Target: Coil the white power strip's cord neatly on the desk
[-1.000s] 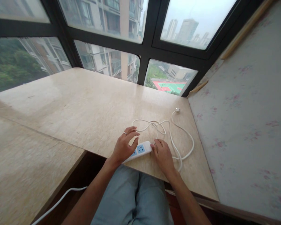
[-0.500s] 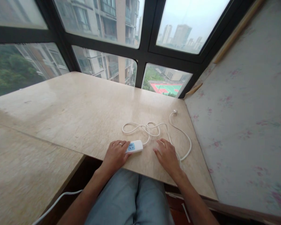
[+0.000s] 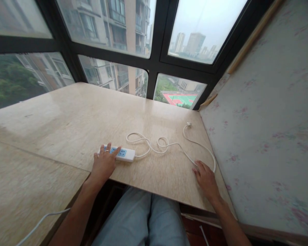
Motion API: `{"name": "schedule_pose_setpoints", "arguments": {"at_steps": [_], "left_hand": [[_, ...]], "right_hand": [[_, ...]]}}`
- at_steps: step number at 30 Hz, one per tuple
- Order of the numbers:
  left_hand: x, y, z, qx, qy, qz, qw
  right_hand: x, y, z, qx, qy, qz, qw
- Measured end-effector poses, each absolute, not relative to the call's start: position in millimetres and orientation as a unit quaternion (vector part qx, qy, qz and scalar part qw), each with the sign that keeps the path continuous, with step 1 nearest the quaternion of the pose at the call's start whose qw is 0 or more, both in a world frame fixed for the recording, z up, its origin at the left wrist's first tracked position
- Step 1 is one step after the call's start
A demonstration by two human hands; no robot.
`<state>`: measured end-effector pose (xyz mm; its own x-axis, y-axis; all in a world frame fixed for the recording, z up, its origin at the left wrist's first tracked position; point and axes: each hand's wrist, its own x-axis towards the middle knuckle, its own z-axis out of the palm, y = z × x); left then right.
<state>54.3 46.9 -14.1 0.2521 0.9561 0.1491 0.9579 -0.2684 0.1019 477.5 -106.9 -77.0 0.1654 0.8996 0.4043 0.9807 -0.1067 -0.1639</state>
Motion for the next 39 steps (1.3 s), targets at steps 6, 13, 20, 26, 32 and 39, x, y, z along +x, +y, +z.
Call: {"name": "schedule_pose_setpoints", "arguments": {"at_steps": [6, 13, 20, 26, 32, 39], "left_hand": [[92.4, 11.9, -24.6, -0.802, -0.569, -0.183, 0.014], [155.7, -5.0, -41.3, -0.797, -0.567, -0.205, -0.033], [154.3, 6.9, -39.1, -0.792, -0.552, -0.261, -0.028], [115.5, 35.4, -42.1, -0.812, -0.458, -0.346, -0.107], [81.3, 62.2, -51.2, -0.835, -0.364, -0.368, -0.189], [78.6, 55.4, -52.7, -0.855, -0.371, -0.331, -0.145]], "right_hand": [[471.9, -107.6, -73.2, -0.744, -0.618, -0.111, 0.23], [466.9, -110.3, -70.8, -0.742, -0.609, -0.12, 0.254], [464.9, -113.1, -69.0, -0.727, -0.612, -0.143, 0.277], [463.4, -112.6, -65.8, -0.714, -0.624, -0.137, 0.286], [468.3, -110.1, -66.6, -0.716, -0.624, -0.137, 0.28], [462.4, -105.7, -60.1, -0.736, -0.628, -0.138, 0.212]]}}
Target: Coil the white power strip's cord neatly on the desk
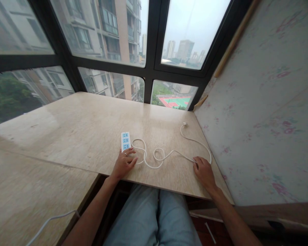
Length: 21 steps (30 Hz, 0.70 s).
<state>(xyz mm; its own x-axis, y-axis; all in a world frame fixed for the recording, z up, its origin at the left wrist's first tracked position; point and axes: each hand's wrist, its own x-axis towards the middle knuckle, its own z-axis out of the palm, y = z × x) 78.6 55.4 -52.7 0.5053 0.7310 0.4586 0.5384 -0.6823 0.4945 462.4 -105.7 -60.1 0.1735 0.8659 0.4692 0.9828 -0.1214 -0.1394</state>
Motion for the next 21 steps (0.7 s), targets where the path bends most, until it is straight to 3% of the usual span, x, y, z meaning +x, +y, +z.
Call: {"name": "schedule_pose_setpoints", "arguments": {"at_steps": [5, 9, 17, 19, 21], "left_hand": [[91.3, 41.6, -50.4, 0.86, 0.41, 0.291, 0.087], [93.4, 39.4, -48.0, 0.863, 0.412, 0.283, 0.081], [92.3, 36.1, -42.8, 0.867, 0.412, 0.269, 0.085], [92.4, 35.1, -41.7, 0.866, 0.413, 0.267, 0.091], [92.5, 34.5, -40.8, 0.863, 0.416, 0.268, 0.098]], "right_hand": [[416.3, -101.5, -36.6, -0.705, -0.647, -0.145, 0.25], [350.7, -90.1, -12.6, -0.639, -0.703, -0.064, 0.306], [269.1, -55.1, -6.0, -0.646, -0.748, 0.088, 0.124], [266.4, -50.4, -8.4, -0.651, -0.736, 0.114, 0.146], [269.8, -47.0, -7.9, -0.635, -0.716, 0.161, 0.241]]}}
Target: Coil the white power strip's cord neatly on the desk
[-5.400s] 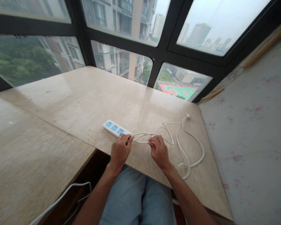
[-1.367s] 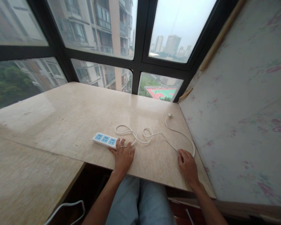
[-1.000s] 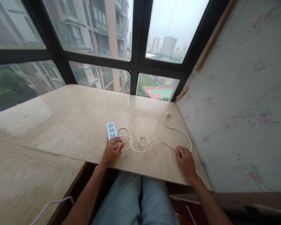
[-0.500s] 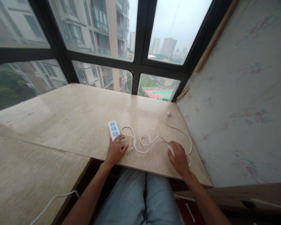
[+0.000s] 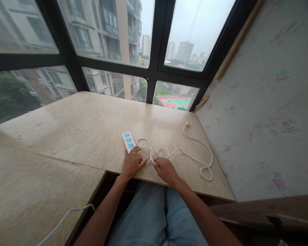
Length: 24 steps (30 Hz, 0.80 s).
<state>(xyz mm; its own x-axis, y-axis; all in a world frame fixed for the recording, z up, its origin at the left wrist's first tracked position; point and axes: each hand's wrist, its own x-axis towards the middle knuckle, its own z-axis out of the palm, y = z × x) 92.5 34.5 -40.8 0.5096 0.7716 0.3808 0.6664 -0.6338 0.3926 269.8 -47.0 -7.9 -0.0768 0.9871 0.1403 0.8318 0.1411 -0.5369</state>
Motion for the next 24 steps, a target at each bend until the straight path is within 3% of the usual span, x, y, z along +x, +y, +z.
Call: {"name": "schedule_pose_setpoints", "arguments": {"at_steps": [6, 9, 13, 24], "left_hand": [[91.4, 35.5, -40.0, 0.857, 0.417, 0.277, 0.124], [90.0, 37.2, -41.5, 0.852, 0.415, 0.292, 0.133], [88.4, 40.7, -47.1, 0.842, 0.407, 0.322, 0.147], [60.6, 77.6, -61.9, 0.813, 0.377, 0.401, 0.188]], "right_hand": [[323.3, -42.3, 16.3, -0.522, -0.448, 0.325, 0.649], [370.0, -46.2, 30.4, -0.438, -0.312, 0.358, 0.764], [427.6, -51.9, 33.6, -0.479, -0.229, 0.315, 0.787], [501.8, -46.2, -2.2, -0.72, -0.189, 0.07, 0.664]]}}
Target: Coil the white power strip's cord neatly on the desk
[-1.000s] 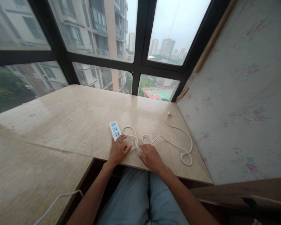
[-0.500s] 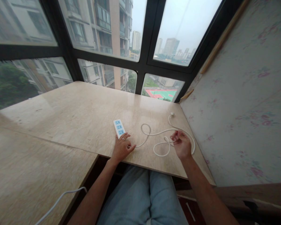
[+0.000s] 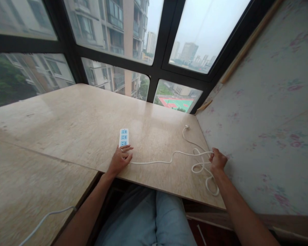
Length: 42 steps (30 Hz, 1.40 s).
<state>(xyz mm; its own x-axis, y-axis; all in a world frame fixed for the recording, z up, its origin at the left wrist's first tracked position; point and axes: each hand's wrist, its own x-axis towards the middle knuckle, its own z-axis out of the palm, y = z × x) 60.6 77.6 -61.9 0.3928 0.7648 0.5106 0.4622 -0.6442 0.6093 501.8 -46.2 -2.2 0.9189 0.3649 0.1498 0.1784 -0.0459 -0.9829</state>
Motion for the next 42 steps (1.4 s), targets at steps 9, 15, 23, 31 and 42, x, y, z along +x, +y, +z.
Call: {"name": "schedule_pose_setpoints", "arguments": {"at_steps": [9, 15, 23, 31, 42], "left_hand": [[56.8, 90.9, -54.8, 0.857, 0.352, 0.32, 0.198], [68.7, 89.1, -53.9, 0.869, 0.362, 0.283, 0.186], [93.9, 70.3, -50.6, 0.86, 0.418, 0.261, 0.131], [90.3, 74.8, -51.6, 0.848, 0.378, 0.305, 0.213], [93.2, 82.5, -48.9, 0.768, 0.356, 0.433, 0.311]], "right_hand": [[470.9, -31.5, 15.7, -0.76, -0.408, 0.079, 0.5], [408.3, -35.4, 36.9, -0.678, -0.568, 0.173, 0.433], [337.3, -57.6, 21.6, -0.566, -0.703, 0.346, 0.259], [335.4, -57.7, 3.7, -0.565, -0.729, 0.359, 0.147], [323.6, -37.5, 0.5, -0.572, -0.8, 0.174, 0.054]]}}
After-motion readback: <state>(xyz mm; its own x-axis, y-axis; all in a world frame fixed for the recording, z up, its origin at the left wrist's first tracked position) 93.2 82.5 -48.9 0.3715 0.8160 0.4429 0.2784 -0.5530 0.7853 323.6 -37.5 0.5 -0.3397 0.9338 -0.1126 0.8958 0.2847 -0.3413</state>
